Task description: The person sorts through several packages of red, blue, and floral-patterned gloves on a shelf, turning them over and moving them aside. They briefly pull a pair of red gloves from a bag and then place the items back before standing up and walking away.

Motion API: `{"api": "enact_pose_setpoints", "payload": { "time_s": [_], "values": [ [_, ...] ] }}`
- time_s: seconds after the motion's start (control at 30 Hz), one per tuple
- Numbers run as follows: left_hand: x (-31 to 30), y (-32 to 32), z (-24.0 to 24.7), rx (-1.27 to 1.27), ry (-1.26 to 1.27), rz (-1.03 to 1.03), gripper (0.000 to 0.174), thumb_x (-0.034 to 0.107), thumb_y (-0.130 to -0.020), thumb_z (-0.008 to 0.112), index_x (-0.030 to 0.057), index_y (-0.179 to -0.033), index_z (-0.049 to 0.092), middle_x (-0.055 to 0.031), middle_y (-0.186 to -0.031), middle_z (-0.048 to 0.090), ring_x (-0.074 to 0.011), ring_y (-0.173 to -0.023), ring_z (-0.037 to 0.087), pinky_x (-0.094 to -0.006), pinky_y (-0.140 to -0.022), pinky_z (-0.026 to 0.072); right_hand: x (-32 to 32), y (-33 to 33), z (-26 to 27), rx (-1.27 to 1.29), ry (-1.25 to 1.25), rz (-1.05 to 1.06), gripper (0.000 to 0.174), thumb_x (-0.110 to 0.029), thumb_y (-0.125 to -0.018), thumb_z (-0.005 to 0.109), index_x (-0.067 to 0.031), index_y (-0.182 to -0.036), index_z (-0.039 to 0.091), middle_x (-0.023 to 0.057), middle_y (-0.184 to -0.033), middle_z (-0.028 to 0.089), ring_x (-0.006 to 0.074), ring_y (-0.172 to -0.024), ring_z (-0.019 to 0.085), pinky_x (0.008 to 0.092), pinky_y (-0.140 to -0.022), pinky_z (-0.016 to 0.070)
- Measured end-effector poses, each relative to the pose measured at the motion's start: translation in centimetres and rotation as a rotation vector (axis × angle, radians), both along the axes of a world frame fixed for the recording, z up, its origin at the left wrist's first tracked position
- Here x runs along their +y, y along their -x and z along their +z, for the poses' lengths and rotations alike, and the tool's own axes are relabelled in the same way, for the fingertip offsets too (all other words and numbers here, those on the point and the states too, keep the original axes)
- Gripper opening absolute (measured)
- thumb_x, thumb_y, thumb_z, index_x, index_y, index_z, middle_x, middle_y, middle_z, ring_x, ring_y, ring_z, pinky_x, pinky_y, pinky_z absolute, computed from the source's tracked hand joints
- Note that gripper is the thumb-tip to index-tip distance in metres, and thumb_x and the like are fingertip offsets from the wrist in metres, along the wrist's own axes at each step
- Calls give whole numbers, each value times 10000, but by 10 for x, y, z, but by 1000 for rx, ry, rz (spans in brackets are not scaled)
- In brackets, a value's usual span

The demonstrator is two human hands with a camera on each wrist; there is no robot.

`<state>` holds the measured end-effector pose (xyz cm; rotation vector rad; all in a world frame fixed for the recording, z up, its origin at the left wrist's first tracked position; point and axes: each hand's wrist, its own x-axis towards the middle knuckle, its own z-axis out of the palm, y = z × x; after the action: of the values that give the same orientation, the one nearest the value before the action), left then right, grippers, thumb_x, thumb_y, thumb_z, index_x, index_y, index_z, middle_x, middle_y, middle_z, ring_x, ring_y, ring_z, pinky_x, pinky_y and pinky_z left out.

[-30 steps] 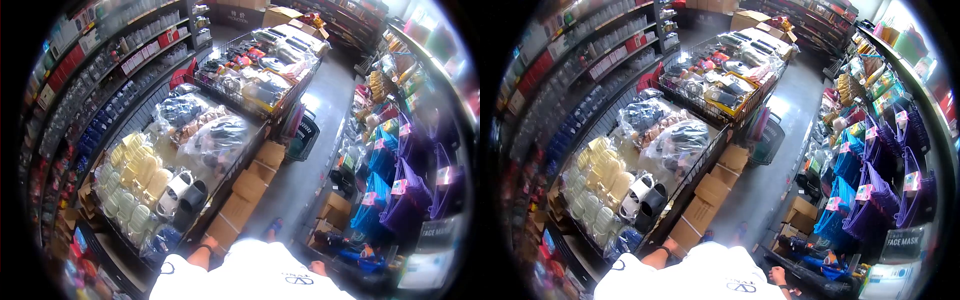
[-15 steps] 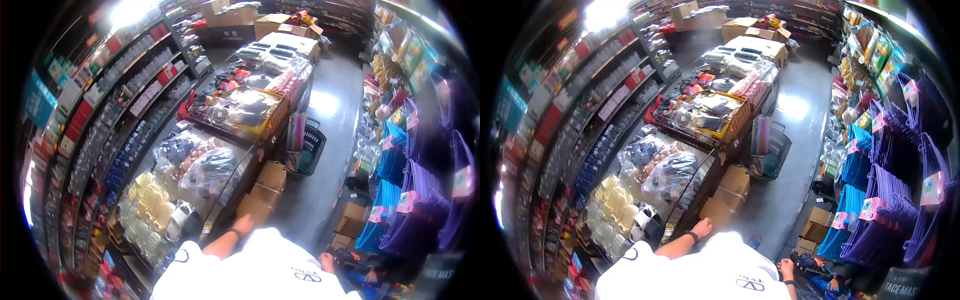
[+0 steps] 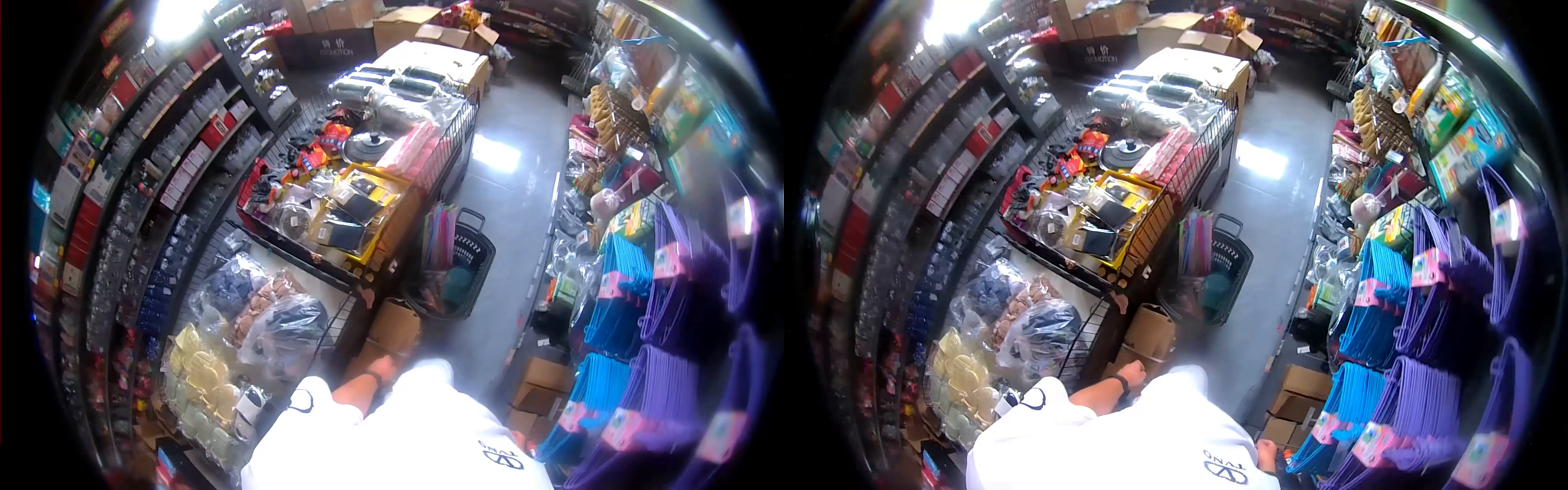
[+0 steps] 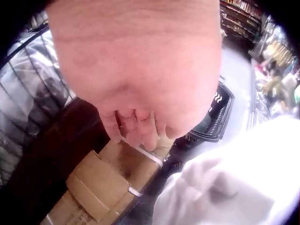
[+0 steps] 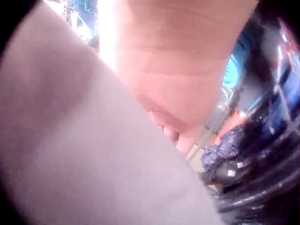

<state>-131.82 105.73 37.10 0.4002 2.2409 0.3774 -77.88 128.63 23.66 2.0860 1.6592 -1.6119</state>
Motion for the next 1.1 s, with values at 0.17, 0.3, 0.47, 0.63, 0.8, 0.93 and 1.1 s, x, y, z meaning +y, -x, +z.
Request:
{"api": "enact_pose_setpoints", "payload": {
  "time_s": [0.17,0.3,0.47,0.63,0.8,0.93,1.1],
  "values": [
    [55,70,-42,-35,-94,-38,293,224,-872,547,12,-1034,670,-228,-1024,688,-362,-1016,651,-417,-897,507,97,132,136,28,-301,229,152,-125,-801,615,-15,-826,718,128,-746,695,222,-663,660,349,-637,519],
    [131,107,50,-119,-288,58,365,278,-931,513,-27,-1104,614,-217,-1053,681,-333,-998,659,-407,-888,503,161,209,163,-118,-270,218,204,-199,-849,618,-16,-892,696,216,-861,690,365,-832,676,430,-750,524],
    [170,123,30,-152,-404,272,300,233,-898,562,-20,-1043,632,-191,-984,692,-277,-938,669,-363,-843,511,263,308,146,-139,-379,434,188,-188,-856,594,-42,-913,697,211,-928,698,385,-913,669,438,-808,526],
    [105,96,-66,-130,-274,371,310,224,-872,593,-45,-1019,637,-212,-969,692,-276,-887,656,-379,-819,507,361,415,167,-278,-244,630,216,-201,-860,568,-72,-976,697,182,-964,702,379,-944,663,462,-856,519],
    [154,85,-2,-1,-40,443,287,228,-865,571,-27,-855,703,-206,-822,703,-254,-754,665,-396,-706,509,482,507,142,-227,-221,719,246,-231,-862,548,-81,-987,698,195,-1004,693,393,-985,650,473,-861,511],
    [247,125,27,-30,4,451,288,246,-861,583,-14,-883,706,-192,-870,703,-251,-805,664,-396,-742,507,569,572,116,-182,-155,779,283,-250,-842,556,-40,-967,699,243,-1013,674,418,-998,641,507,-884,494],
    [357,179,43,-103,14,449,296,269,-857,598,3,-919,709,-174,-929,704,-247,-869,663,-395,-786,505,640,617,102,-204,-93,736,310,-235,-833,553,-11,-989,699,280,-1052,659,438,-1036,628,491,-907,501]
  ]
}}
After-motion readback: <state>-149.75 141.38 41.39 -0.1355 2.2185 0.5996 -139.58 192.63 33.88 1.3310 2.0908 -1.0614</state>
